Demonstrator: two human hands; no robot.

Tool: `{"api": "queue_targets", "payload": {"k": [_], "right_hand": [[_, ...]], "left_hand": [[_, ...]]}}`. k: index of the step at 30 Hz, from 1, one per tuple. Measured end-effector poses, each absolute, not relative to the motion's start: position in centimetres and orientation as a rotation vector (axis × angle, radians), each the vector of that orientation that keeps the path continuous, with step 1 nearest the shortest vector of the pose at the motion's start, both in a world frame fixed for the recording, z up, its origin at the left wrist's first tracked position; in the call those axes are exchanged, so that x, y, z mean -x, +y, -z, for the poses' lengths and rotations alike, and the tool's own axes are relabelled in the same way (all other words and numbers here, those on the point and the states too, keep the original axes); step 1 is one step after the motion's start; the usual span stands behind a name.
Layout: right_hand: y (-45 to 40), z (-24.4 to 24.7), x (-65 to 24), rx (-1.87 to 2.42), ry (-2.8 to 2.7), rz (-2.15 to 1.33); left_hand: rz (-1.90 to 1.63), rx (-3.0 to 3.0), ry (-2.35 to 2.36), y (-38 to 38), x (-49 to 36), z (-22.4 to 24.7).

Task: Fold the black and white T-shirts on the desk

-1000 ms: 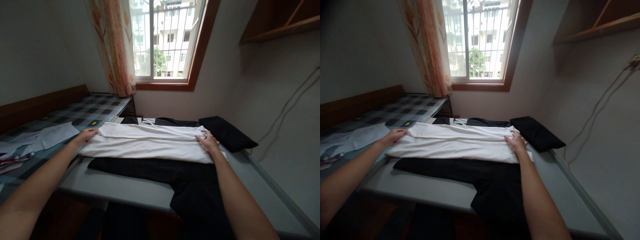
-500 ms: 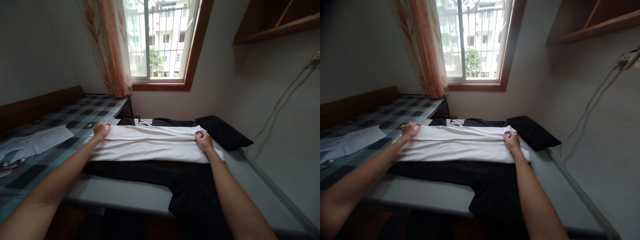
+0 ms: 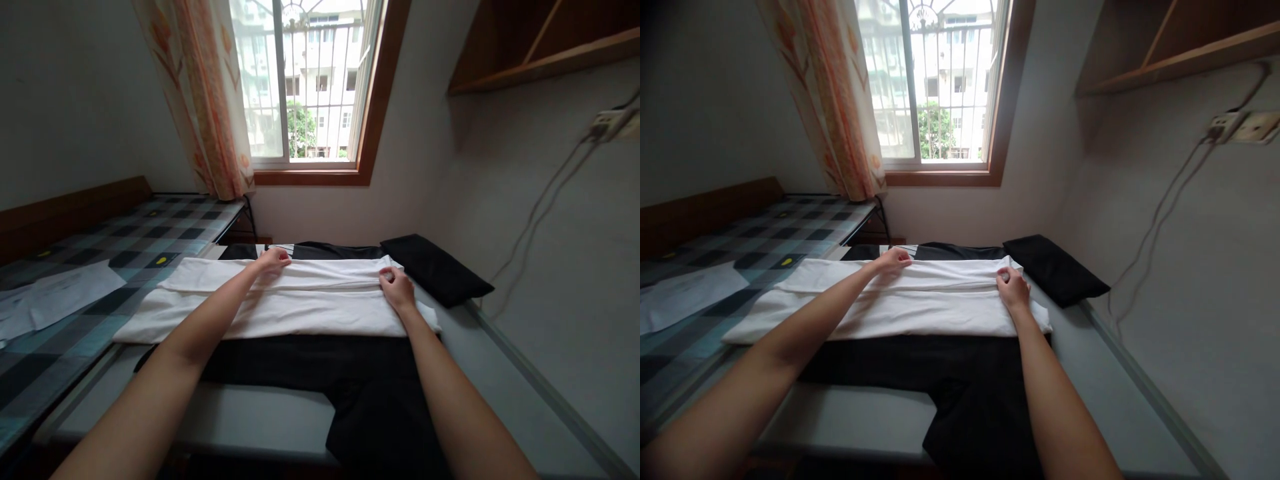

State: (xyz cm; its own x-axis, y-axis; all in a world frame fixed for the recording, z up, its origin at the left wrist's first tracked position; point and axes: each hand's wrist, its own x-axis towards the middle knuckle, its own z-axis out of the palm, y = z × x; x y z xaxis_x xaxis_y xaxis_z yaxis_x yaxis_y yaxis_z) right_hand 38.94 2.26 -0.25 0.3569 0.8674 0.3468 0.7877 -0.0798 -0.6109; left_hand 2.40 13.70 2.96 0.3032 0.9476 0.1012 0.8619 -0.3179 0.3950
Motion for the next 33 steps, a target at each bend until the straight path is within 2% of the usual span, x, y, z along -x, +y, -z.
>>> {"api": "queue_targets", "payload": {"k": [3, 9, 15, 22, 27, 33], "right_hand": [[2.4, 0.1, -38.8, 1.777, -1.464, -0.063], [2.2, 0.4, -38.6, 2.001, -1.518, -0.051], [2.0, 0.6, -38.6, 2.031, -1.501, -0.023], [1.9, 0.5, -38.6, 1.995, -1.480, -0.038], [1.9, 0.4, -38.5, 2.030, -1.492, -0.047], [1.8, 0.3, -38.5, 2.048, -1.524, -0.045]], "left_hand": [[-0.527, -2.317, 1.614, 13.9, -2.5, -2.0], [-0.726, -2.444, 1.652, 13.5, -2.7, -0.1], [-0.835, -2.641, 1.635, 12.6, -1.7, 0.1], [-0.731, -2.574, 1.471, 9.4, 2.4, 0.5], [-0.470, -2.534, 1.739, 6.6, 3.2, 0.4], [-0.595, -2.758, 1.443, 3.4, -0.5, -1.4]]}}
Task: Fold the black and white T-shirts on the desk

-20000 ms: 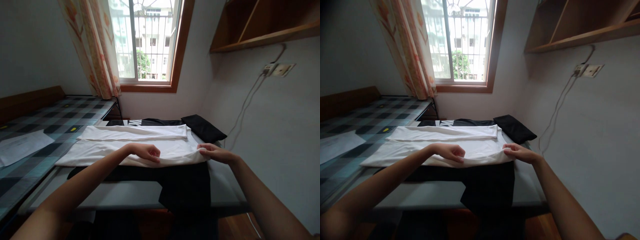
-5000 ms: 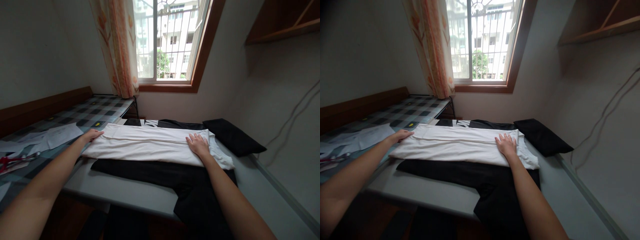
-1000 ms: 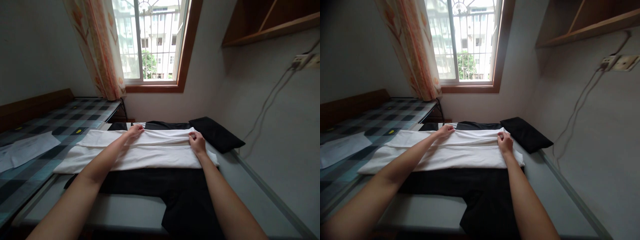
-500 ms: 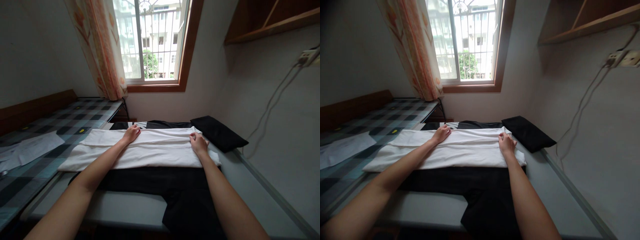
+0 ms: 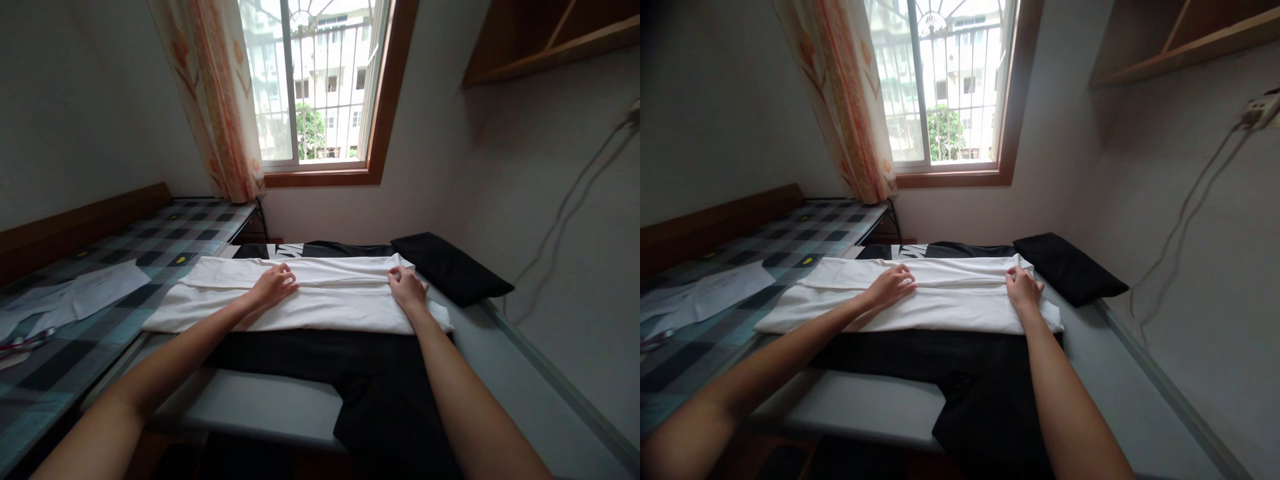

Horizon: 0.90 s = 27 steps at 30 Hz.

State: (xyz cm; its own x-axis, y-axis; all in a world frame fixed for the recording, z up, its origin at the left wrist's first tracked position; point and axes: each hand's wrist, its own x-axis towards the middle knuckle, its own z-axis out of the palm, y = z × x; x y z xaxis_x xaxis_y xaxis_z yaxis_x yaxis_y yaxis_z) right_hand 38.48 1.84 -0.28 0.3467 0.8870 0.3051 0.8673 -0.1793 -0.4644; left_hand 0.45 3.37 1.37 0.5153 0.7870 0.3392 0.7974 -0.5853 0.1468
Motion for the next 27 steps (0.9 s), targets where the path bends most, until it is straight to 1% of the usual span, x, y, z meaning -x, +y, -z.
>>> {"api": "queue_targets", "payload": {"k": [4, 10, 14, 20, 27], "right_hand": [[1.9, 0.4, -38.6, 2.043, -1.535, -0.039], [2.2, 0.8, -38.9, 2.035, -1.545, -0.018], [2.2, 0.8, -38.9, 2.033, -1.539, -0.026], [2.3, 1.0, -39.0, 2.029, -1.535, -0.036], [2.6, 1.0, -39.0, 1.970, -1.492, -0.040]], "left_hand": [[0.498, 2.710, -1.378, 2.6, -2.8, -1.9], [0.588, 2.603, -1.496, 2.8, -4.4, -1.5], [0.558, 2.647, -1.456, 2.8, -4.0, -1.3], [0.489, 2.619, -1.391, 2.5, 1.9, -1.2], [0.319, 2.492, -1.607, 1.2, 11.7, -2.9]]}}
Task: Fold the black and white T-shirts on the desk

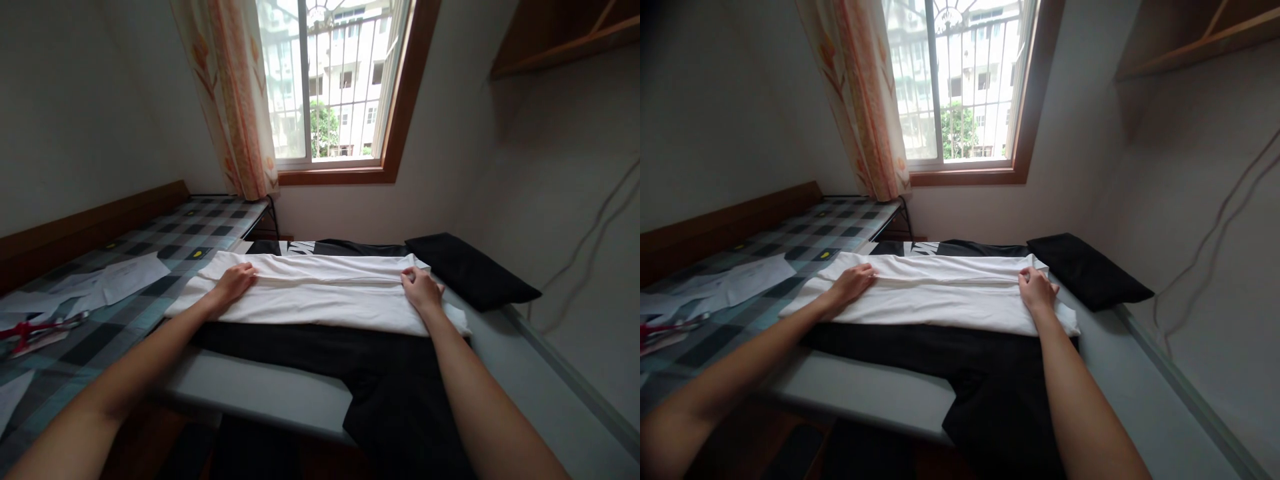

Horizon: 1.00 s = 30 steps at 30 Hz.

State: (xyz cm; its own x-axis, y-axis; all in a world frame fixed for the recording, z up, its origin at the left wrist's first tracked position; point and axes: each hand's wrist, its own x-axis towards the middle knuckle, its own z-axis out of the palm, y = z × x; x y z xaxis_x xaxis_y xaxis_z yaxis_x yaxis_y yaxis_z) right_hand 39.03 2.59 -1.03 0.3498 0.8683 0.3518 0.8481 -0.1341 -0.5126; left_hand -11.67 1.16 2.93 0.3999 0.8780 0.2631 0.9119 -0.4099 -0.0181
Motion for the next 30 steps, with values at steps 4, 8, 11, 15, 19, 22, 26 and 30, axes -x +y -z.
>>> {"api": "queue_targets", "payload": {"k": [4, 8, 11, 15, 19, 22, 26, 30], "right_hand": [[3.2, 0.8, -39.1, 1.700, -1.428, -0.003], [3.4, 0.7, -39.1, 1.809, -1.340, -0.041], [2.9, 0.6, -39.0, 2.014, -1.310, -0.104], [2.3, 0.3, -38.8, 2.116, -1.383, -0.119], [2.0, 0.1, -38.5, 2.124, -1.418, -0.076], [2.0, 0.1, -38.4, 2.099, -1.448, -0.083], [2.1, 0.2, -38.6, 2.069, -1.428, -0.125], [2.2, 0.4, -38.9, 2.063, -1.419, -0.134]], "left_hand": [[0.215, 2.351, -1.766, 0.8, 14.3, -3.2], [0.299, 2.246, -1.784, 1.1, 14.5, -2.0], [0.318, 2.256, -1.742, 1.5, 14.4, -1.2], [0.253, 2.399, -1.648, 1.3, 15.3, -1.7], [0.291, 2.490, -1.595, 0.5, 17.4, -2.4], [0.319, 2.457, -1.617, 0.0, 19.4, -2.3], [0.191, 2.434, -1.600, -0.2, 21.8, -2.0], [0.051, 2.252, -1.617, -0.4, 22.6, -2.2]]}}
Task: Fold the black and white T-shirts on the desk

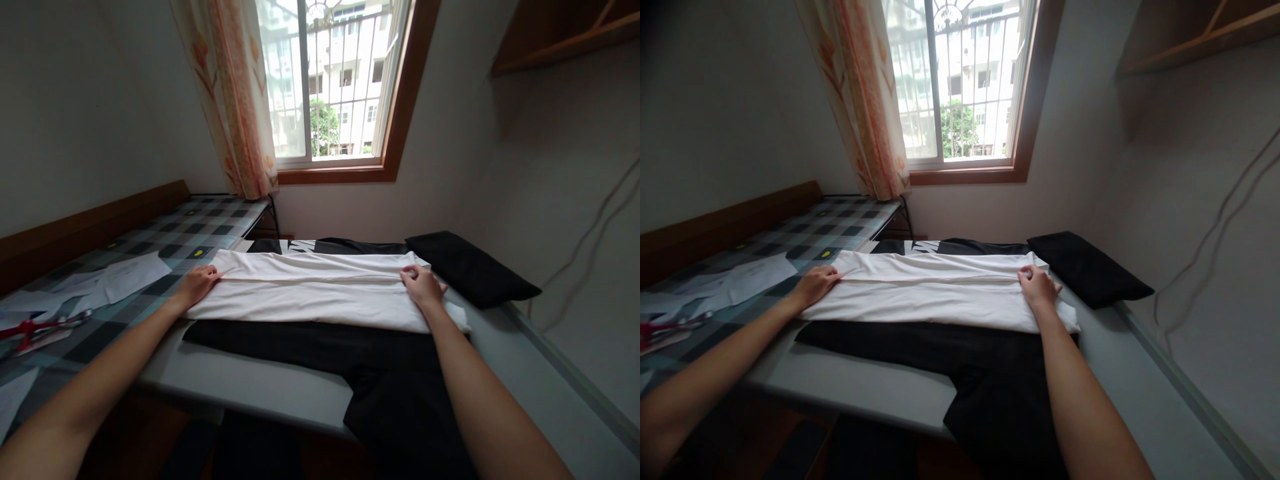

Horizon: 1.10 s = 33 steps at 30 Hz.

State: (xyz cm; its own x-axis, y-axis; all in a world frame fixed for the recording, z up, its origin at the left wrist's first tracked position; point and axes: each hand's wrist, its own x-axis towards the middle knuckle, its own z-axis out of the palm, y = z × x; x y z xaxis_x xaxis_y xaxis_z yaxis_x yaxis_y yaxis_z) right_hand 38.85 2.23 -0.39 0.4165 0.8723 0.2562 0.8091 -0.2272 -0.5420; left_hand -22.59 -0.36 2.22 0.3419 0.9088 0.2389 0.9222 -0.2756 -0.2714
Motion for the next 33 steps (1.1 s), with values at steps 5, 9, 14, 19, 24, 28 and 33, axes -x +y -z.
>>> {"api": "queue_targets", "payload": {"k": [5, 9, 14, 19, 24, 28, 33], "right_hand": [[2.3, 0.7, -39.0, 2.044, -1.424, -0.133], [2.5, 0.8, -39.1, 2.057, -1.410, -0.140], [2.5, 0.7, -39.1, 2.054, -1.393, -0.139], [2.3, 0.5, -39.0, 2.058, -1.394, -0.141], [2.1, 0.4, -38.9, 2.046, -1.396, -0.135], [2.1, 0.5, -38.8, 2.046, -1.399, -0.124], [2.0, 0.3, -38.7, 2.078, -1.423, -0.115]], "left_hand": [[-0.064, 2.131, -1.635, -0.9, 21.7, -2.7], [-0.137, 2.086, -1.647, -1.1, 20.7, -2.7], [-0.088, 2.034, -1.621, -0.6, 20.2, -2.5], [-0.059, 2.204, -1.524, 0.6, 21.1, -2.7], [-0.029, 2.420, -1.579, 0.7, 23.2, -3.6], [0.078, 2.373, -1.714, 0.0, 23.5, -4.3], [-0.054, 2.195, -1.789, -0.2, 22.0, -4.6]]}}
